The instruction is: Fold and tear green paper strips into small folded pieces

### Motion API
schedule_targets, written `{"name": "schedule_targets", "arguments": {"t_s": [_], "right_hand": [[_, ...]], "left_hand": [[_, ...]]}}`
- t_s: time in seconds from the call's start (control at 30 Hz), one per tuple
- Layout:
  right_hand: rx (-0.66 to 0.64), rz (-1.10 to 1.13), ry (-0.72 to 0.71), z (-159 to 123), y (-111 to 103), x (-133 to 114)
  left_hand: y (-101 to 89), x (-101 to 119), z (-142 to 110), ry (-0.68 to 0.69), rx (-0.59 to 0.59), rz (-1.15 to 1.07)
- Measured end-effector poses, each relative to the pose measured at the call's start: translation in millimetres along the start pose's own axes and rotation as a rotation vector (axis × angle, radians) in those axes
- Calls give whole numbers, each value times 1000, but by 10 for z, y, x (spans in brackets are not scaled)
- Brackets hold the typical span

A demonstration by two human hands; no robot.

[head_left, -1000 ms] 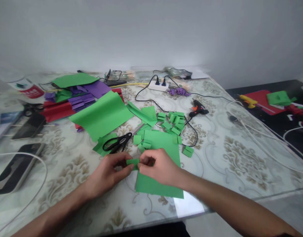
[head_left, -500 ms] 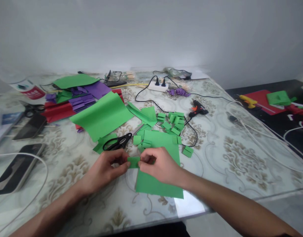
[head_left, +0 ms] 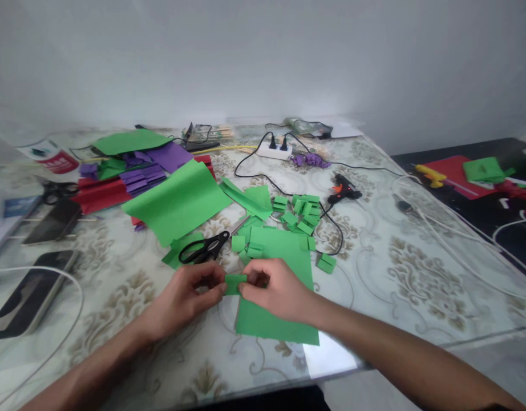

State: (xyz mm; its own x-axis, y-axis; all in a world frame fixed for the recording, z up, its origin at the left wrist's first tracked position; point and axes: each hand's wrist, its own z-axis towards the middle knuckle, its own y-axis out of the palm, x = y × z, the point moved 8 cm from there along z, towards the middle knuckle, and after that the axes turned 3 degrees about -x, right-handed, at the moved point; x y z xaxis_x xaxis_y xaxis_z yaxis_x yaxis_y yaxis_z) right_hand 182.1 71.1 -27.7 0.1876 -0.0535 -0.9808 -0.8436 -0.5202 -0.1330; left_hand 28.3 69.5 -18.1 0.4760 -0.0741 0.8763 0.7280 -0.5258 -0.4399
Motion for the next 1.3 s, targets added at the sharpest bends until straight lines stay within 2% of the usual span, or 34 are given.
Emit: {"name": "schedule_targets", "arguments": {"t_s": [0.27, 0.5, 0.7, 0.83, 1.3], "right_hand": [[-1, -30, 12, -5, 9, 29], [35, 67, -18, 20, -33, -14], [9, 69, -19, 0, -16, -32], [-17, 44, -14, -11, 12, -19], [22, 66, -36, 23, -86, -77]], "left_hand": [[32, -29, -8, 10, -10, 7], [-32, 38, -35, 14, 38, -24], [13, 30, -28, 10, -14, -75], [52, 25, -34, 38, -43, -21], [-65, 13, -15, 34, 98, -7]]}}
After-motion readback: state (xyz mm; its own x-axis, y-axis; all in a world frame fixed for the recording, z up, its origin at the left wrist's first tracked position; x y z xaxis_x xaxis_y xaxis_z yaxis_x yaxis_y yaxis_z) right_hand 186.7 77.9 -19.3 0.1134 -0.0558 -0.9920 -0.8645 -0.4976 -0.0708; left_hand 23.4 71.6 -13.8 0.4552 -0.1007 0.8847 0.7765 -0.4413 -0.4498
